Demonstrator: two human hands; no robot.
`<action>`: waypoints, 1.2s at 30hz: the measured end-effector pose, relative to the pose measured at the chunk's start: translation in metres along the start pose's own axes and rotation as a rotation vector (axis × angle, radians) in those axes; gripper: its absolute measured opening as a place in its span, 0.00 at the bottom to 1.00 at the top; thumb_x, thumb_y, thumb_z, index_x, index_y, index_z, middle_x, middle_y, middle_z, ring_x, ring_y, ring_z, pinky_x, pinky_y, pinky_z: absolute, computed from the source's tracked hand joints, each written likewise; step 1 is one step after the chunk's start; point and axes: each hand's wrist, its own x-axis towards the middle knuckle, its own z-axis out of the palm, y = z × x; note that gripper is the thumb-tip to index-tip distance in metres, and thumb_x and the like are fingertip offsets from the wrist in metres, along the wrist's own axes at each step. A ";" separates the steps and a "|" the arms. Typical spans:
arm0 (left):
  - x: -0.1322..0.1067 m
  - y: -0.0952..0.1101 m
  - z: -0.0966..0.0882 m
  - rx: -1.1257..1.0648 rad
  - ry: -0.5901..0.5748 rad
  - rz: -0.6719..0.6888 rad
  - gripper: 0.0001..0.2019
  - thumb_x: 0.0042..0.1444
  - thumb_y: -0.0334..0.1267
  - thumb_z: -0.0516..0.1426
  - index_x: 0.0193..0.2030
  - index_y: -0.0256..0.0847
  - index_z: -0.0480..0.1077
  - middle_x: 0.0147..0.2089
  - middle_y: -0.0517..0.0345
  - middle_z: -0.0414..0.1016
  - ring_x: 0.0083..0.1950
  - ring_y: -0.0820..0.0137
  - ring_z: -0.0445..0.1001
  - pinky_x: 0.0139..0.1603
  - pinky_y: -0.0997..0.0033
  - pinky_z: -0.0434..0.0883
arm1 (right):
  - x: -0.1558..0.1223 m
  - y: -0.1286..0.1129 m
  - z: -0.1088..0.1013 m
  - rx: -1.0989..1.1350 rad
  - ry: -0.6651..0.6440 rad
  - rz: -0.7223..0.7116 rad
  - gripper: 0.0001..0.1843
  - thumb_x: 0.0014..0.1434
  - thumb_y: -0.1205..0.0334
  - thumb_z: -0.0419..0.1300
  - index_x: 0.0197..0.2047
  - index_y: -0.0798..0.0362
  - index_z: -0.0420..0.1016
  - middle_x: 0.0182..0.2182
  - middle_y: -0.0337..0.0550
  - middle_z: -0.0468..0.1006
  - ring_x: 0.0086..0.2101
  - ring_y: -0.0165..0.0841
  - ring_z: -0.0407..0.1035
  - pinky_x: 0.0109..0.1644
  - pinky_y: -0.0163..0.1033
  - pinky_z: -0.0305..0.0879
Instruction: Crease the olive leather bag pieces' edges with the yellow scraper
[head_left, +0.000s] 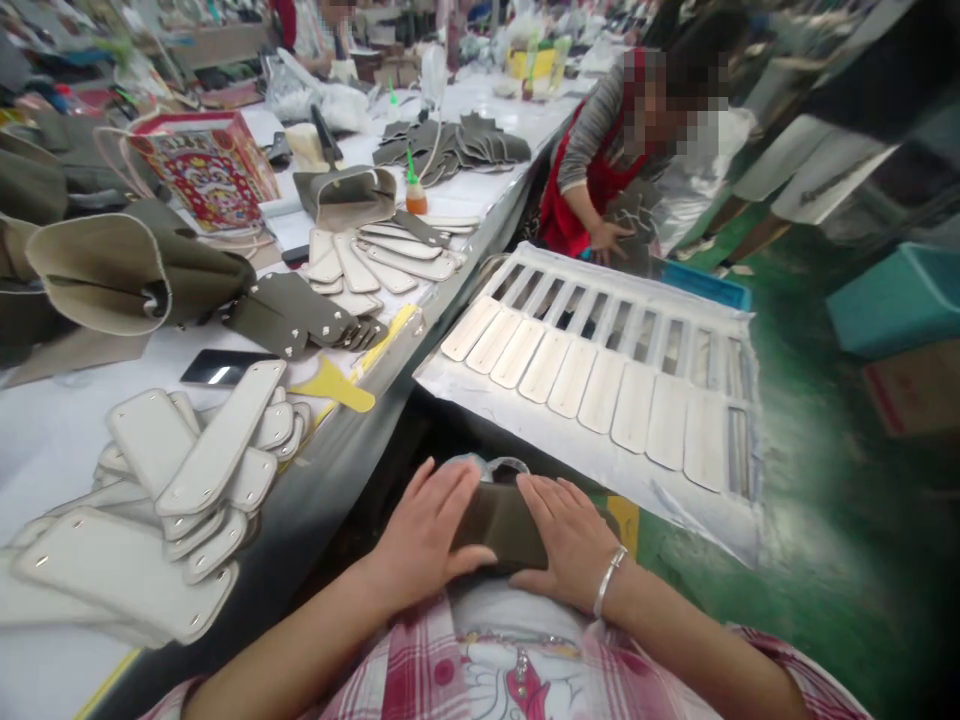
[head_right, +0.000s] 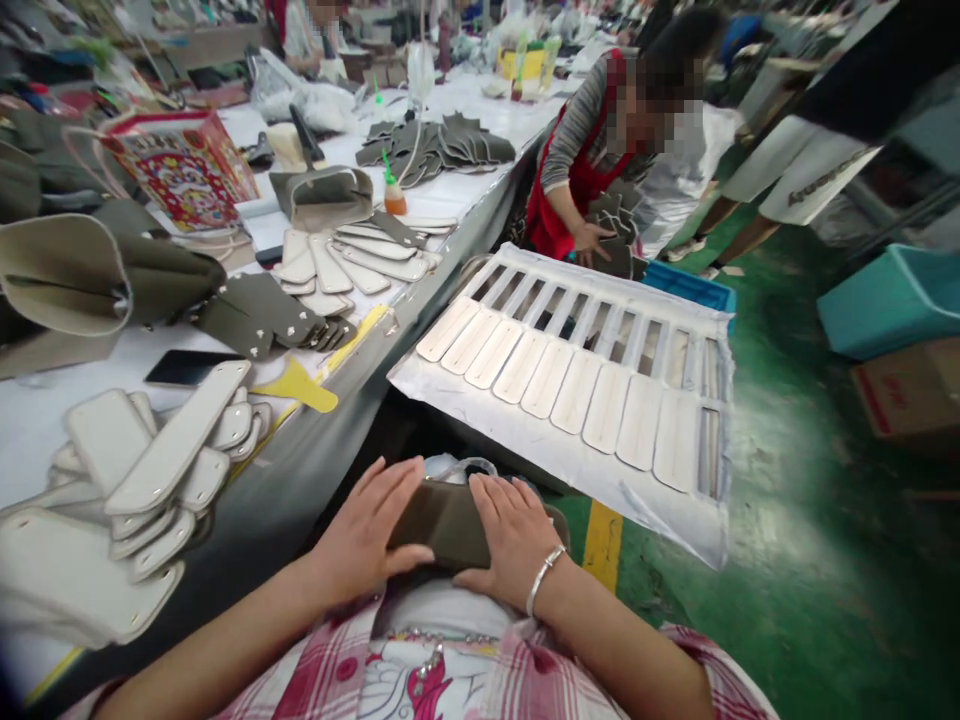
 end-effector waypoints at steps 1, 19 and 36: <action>0.006 0.005 0.003 0.038 -0.098 0.080 0.40 0.49 0.57 0.54 0.63 0.38 0.48 0.64 0.43 0.53 0.64 0.55 0.51 0.64 0.49 0.37 | -0.007 0.006 -0.001 -0.014 -0.005 0.019 0.54 0.39 0.40 0.62 0.61 0.65 0.52 0.57 0.59 0.59 0.55 0.47 0.51 0.60 0.52 0.41; 0.044 0.034 0.005 0.277 -0.333 0.063 0.39 0.44 0.59 0.54 0.57 0.33 0.57 0.53 0.43 0.65 0.52 0.54 0.62 0.55 0.54 0.54 | -0.013 0.030 -0.013 0.238 -0.012 0.044 0.46 0.46 0.40 0.56 0.60 0.65 0.54 0.54 0.59 0.63 0.53 0.47 0.56 0.58 0.53 0.49; 0.050 0.043 0.019 0.124 -0.280 0.095 0.37 0.35 0.55 0.61 0.51 0.38 0.59 0.50 0.48 0.66 0.50 0.57 0.64 0.52 0.57 0.58 | -0.038 0.040 -0.009 0.139 0.010 0.036 0.45 0.39 0.41 0.63 0.55 0.62 0.62 0.50 0.56 0.66 0.49 0.45 0.58 0.55 0.49 0.51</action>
